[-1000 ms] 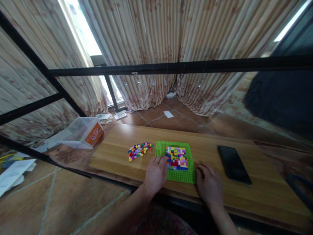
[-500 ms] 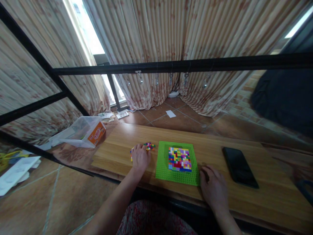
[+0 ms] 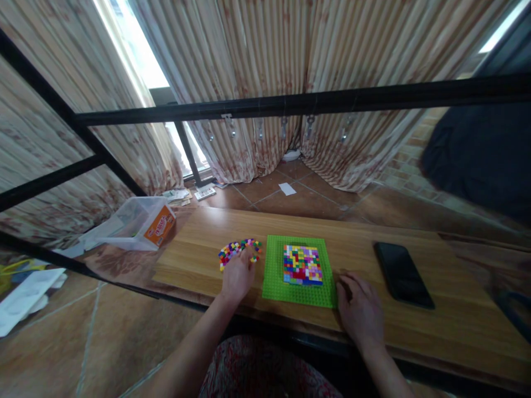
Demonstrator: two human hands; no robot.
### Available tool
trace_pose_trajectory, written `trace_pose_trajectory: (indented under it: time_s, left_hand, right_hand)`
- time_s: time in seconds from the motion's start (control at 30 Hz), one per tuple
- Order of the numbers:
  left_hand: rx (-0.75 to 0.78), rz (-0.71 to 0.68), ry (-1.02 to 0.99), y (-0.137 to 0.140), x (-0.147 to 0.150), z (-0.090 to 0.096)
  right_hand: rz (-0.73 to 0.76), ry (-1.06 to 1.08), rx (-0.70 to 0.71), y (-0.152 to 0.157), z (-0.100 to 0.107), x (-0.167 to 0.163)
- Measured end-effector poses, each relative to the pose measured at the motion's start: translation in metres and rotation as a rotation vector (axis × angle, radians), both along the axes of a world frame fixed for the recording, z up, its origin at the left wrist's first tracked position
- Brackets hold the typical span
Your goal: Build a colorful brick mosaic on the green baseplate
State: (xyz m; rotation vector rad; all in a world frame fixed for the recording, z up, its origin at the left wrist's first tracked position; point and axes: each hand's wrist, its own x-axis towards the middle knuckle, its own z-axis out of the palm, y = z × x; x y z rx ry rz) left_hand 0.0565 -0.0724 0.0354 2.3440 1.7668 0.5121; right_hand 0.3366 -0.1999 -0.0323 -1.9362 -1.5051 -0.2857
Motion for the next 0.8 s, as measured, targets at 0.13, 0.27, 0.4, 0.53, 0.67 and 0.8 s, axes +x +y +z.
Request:
trace_pose_trajectory:
  time_s: [0.13,0.27,0.4,0.53,0.67,0.8]
  left_hand:
    - [-0.012,-0.045,-0.001,-0.007,-0.001,-0.003]
    - [-0.024,-0.052,0.015,-0.013,0.001,-0.005]
    - [-0.013,-0.060,-0.021,-0.017,0.005,-0.011]
    - [-0.024,-0.036,-0.203,-0.019,0.002,-0.018]
    - [-0.052,-0.081,-0.464,-0.021,-0.010,-0.019]
    - [-0.127,-0.140,-0.593,-0.026,-0.021,-0.017]
  right_hand:
    - [-0.005,0.002,-0.005,0.000,0.000,0.000]
    - [-0.009,0.002,0.000,-0.001,0.000,0.000]
    - [0.000,0.023,0.006,0.000,-0.003,0.001]
    - [0.025,0.064,0.035,-0.001,-0.003,0.005]
    - [-0.008,0.143,0.078,-0.007,0.014,0.000]
    - [0.068,0.220,0.100,-0.011,0.046,-0.045]
